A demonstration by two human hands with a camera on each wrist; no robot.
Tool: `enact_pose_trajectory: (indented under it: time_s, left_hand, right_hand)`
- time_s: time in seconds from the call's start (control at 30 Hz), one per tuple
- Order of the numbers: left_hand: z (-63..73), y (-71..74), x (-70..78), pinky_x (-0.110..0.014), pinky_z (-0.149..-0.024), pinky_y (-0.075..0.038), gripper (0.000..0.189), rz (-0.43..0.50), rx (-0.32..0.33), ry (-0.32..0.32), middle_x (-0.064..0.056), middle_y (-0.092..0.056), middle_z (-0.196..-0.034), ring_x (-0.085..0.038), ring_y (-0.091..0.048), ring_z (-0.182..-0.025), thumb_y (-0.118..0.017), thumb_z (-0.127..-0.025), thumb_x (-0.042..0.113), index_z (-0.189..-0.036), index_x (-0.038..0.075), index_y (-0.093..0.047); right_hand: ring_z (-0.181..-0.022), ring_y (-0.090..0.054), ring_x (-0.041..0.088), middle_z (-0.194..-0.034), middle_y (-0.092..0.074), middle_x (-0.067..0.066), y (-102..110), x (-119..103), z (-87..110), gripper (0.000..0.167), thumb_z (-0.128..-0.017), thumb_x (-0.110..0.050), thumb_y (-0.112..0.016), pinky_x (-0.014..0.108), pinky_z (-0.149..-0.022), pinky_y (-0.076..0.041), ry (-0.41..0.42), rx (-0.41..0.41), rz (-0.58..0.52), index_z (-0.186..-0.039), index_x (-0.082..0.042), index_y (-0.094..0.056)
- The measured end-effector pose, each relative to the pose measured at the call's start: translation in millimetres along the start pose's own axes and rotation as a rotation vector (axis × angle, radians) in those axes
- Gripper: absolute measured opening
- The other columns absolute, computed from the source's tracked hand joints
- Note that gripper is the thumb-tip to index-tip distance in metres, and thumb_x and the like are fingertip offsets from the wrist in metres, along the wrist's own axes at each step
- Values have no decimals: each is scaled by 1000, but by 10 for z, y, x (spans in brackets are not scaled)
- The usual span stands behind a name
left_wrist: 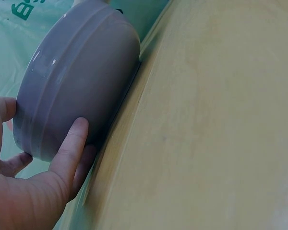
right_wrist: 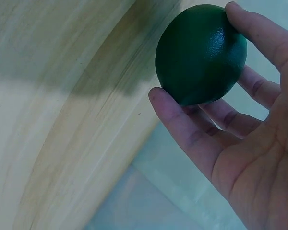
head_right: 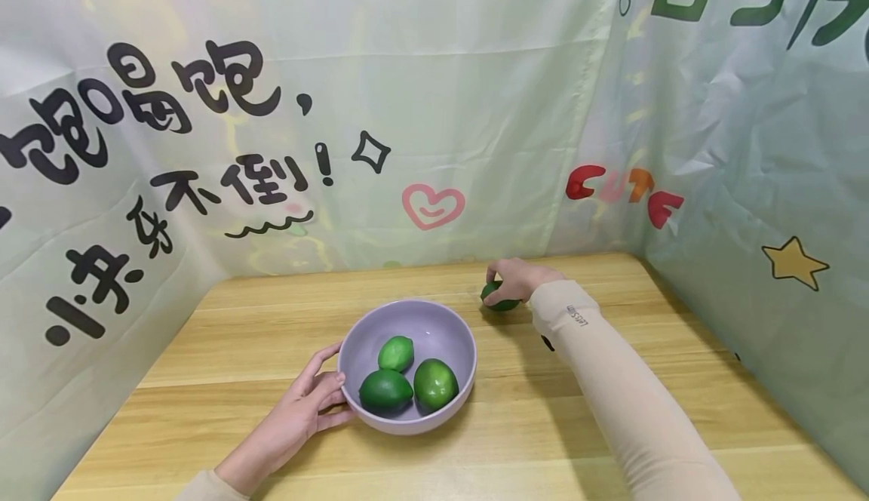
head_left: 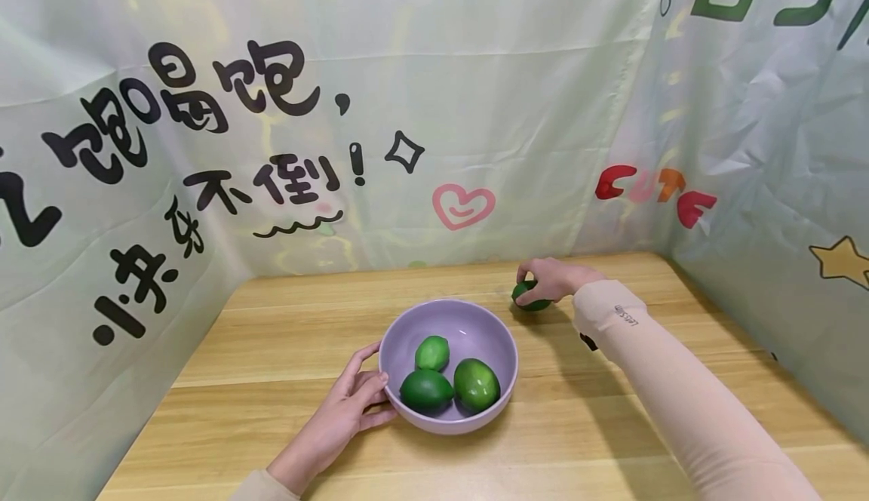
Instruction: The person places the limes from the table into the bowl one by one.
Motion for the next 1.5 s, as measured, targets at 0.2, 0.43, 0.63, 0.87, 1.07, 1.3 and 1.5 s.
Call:
enact_pose_trajectory:
  time_s: [0.2,0.43,0.63,0.87,1.07,1.3,1.5]
  left_hand:
    - [-3,1,0,-43,-106,-63,67,-4,4,0,-31,-43,-156,-30,-67,-126,-58,-112,35,-169,29,-23]
    - [-5,3,-1,-42,-106,-64,67,-7,6,2,-31,-43,-155,-29,-67,-125,-58,-112,36,-169,29,-23]
    - [1,-4,0,-43,-106,-64,67,-3,5,1,-31,-43,-155,-29,-68,-124,-58,-112,35,-169,29,-23]
    - [1,-5,2,-43,-106,-63,67,-4,4,0,-30,-44,-154,-29,-68,-125,-58,-112,35,-169,29,-23]
    - [2,-1,0,-43,-106,-63,67,-5,4,-2,-30,-44,-155,-29,-67,-125,-58,-112,35,-169,30,-23]
    - [0,3,-7,-43,-106,-64,67,-4,4,-3,-31,-44,-154,-29,-68,-124,-58,-112,35,-169,29,-23]
    - [-2,2,-8,-43,-106,-64,67,-3,3,-5,-31,-44,-154,-29,-68,-124,-58,-112,35,-169,29,-23]
  right_hand:
    - [-87,-67,24,-124,-67,20,26,-25,10,47,-100,-35,-78,32,-72,-60,26,10,25,-131,-5,-61]
    - [-95,-64,25,-123,-68,18,43,-56,-6,47,-100,-37,-78,32,-72,-58,34,28,73,-131,-7,-62]
    - [-101,-64,27,-127,-68,19,60,-87,-7,48,-99,-38,-78,36,-79,-59,51,35,94,-132,-7,-62]
    - [-103,-64,28,-126,-69,19,87,-174,19,48,-99,-37,-79,39,-82,-59,83,46,106,-132,-6,-63]
    - [-108,-66,29,-124,-71,17,105,-277,46,47,-99,-37,-79,43,-91,-59,105,52,121,-132,-7,-64]
    - [-105,-66,27,-120,-71,14,112,-371,48,45,-99,-37,-78,41,-89,-58,117,56,125,-132,-9,-64]
    - [-100,-65,24,-115,-72,12,137,-441,67,45,-99,-36,-79,39,-87,-58,140,66,130,-131,-9,-65]
Point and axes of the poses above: each hand's wrist, its own z-axis away from the middle knuckle, its own y-axis out of the back of the hand, x = y × z, the point moved 2 cm from there along -z, towards the middle knuckle
